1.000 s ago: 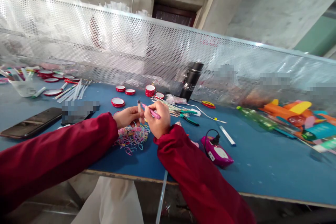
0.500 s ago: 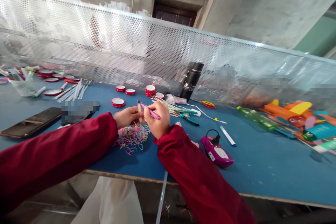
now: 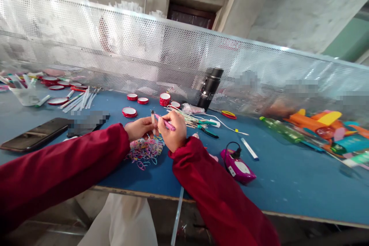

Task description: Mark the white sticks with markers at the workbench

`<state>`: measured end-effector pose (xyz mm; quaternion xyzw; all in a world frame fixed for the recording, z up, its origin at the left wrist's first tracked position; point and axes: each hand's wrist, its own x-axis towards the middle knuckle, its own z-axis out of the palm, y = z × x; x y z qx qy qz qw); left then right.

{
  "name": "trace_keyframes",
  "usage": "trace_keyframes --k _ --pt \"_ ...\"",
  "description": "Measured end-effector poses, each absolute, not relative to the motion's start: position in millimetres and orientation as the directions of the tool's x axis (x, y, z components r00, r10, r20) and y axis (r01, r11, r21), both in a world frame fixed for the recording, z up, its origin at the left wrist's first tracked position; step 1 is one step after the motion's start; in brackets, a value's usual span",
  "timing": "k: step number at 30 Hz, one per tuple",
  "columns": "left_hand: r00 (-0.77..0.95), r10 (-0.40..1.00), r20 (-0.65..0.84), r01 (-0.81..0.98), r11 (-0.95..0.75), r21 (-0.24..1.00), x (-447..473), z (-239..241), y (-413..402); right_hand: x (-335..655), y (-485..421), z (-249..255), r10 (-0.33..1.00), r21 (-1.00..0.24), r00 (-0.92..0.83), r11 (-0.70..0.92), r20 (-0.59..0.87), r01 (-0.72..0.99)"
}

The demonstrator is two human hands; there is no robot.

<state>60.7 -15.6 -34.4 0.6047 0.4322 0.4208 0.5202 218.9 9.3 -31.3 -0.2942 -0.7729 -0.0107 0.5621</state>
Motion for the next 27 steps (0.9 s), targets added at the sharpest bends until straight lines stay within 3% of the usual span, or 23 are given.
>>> trace_keyframes --k 19,27 --pt "0.274 0.961 0.045 0.067 -0.065 0.996 61.6 -31.6 -18.3 218.7 8.7 -31.2 0.444 -0.307 -0.211 0.826 0.871 0.472" --pt "0.255 0.966 0.050 0.071 -0.071 0.995 60.2 -34.5 -13.9 222.7 11.1 -30.1 0.491 -0.372 -0.174 0.809 0.854 0.455"
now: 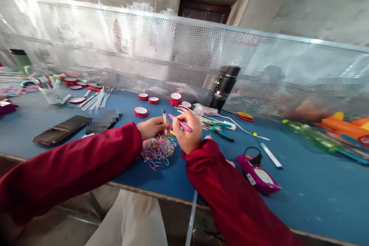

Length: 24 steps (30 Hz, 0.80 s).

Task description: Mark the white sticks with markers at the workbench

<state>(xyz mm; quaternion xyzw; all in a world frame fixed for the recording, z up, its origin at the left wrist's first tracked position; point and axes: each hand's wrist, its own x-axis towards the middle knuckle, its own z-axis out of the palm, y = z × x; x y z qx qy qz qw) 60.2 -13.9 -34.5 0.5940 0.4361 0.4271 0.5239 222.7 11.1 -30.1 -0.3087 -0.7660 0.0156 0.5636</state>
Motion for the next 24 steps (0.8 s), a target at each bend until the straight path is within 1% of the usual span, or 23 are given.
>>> trace_keyframes --k 7,11,15,24 --pt "0.268 0.961 0.064 0.047 -0.080 0.996 61.1 -32.6 -12.6 222.2 11.7 -28.8 0.484 -0.362 -0.195 0.818 0.853 0.448" --pt "0.253 0.966 0.046 0.033 -0.056 0.998 61.7 -31.5 -13.6 222.2 9.5 -26.7 0.477 -0.348 -0.242 0.833 0.845 0.429" --pt "0.242 0.969 0.043 0.008 -0.046 0.999 61.6 -31.9 -13.4 222.2 7.5 -26.1 0.467 -0.343 -0.239 0.840 0.851 0.419" --pt "0.228 0.974 0.004 0.021 -0.009 1.000 62.0 -32.7 -11.9 220.8 4.1 -28.5 0.507 -0.401 -0.193 0.820 0.840 0.409"
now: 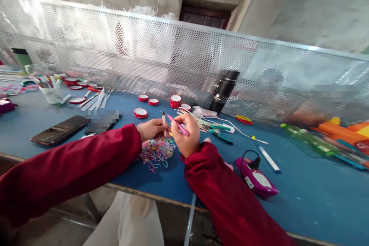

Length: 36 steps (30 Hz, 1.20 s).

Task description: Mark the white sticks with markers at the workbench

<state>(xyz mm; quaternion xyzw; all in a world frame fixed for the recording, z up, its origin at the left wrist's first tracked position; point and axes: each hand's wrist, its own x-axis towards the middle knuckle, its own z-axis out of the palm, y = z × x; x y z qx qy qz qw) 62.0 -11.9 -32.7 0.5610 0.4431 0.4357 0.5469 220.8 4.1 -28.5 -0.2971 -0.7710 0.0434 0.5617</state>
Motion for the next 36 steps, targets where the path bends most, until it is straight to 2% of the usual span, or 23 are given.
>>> trace_keyframes --k 9,16,25,30,36 --pt "0.220 0.975 0.018 0.022 -0.023 0.999 62.2 -33.0 -11.7 219.5 2.7 -26.0 0.468 -0.351 -0.194 0.828 0.862 0.437" --pt "0.218 0.976 0.023 0.020 -0.028 0.999 61.8 -31.2 -12.7 219.8 4.8 -24.2 0.391 -0.270 -0.291 0.885 0.873 0.378" --pt "0.229 0.973 0.019 0.050 -0.031 0.998 62.6 -26.2 -16.1 220.0 7.2 -26.7 0.449 -0.341 -0.228 0.855 0.864 0.391" --pt "0.237 0.971 0.028 0.036 -0.038 0.999 62.0 -30.2 -14.1 220.2 5.9 -27.9 0.508 -0.427 -0.175 0.832 0.843 0.355" --pt "0.246 0.968 0.053 0.020 -0.060 0.998 60.9 -35.1 -10.7 221.2 5.7 -29.2 0.486 -0.372 -0.202 0.827 0.850 0.422"
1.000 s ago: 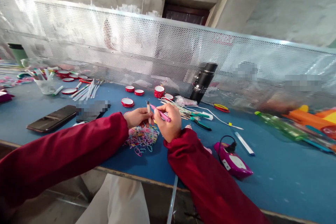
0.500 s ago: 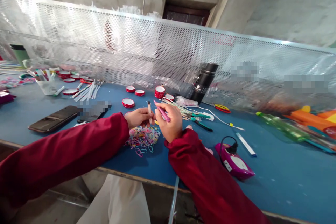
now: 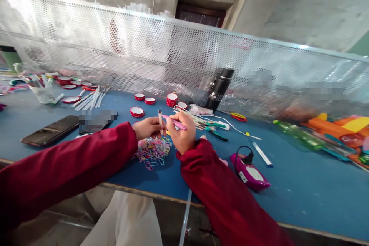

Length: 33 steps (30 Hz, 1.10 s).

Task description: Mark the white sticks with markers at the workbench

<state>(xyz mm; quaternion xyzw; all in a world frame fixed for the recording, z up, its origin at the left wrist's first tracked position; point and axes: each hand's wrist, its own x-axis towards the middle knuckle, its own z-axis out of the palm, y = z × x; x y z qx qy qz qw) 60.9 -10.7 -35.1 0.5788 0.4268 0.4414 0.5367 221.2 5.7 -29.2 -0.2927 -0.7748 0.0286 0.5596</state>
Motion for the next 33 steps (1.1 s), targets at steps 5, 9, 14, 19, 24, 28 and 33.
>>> trace_keyframes --k 5,9,14,19,24,28,33 --pt "0.259 0.965 0.046 0.033 -0.057 0.998 61.4 -37.7 -9.1 220.1 7.4 -31.0 0.506 -0.402 -0.199 0.824 0.839 0.400" --pt "0.269 0.962 0.053 0.043 -0.067 0.997 61.5 -39.0 -8.7 219.7 7.4 -30.5 0.504 -0.393 -0.216 0.826 0.836 0.404" --pt "0.272 0.961 0.053 0.053 -0.070 0.996 62.0 -37.4 -10.5 218.9 6.7 -30.0 0.498 -0.382 -0.226 0.828 0.837 0.410" --pt "0.265 0.963 0.050 0.052 -0.066 0.996 61.9 -36.8 -11.3 219.7 8.1 -29.8 0.494 -0.370 -0.218 0.822 0.842 0.433" --pt "0.267 0.962 0.050 0.044 -0.064 0.997 61.2 -36.1 -12.0 221.4 8.8 -29.1 0.483 -0.368 -0.185 0.820 0.856 0.437" --pt "0.260 0.965 0.044 0.047 -0.058 0.997 62.1 -35.4 -13.0 220.3 7.1 -29.7 0.477 -0.363 -0.203 0.831 0.855 0.420" --pt "0.274 0.960 0.053 0.041 -0.067 0.997 61.7 -36.4 -12.1 219.6 6.9 -30.3 0.489 -0.371 -0.213 0.827 0.846 0.423"
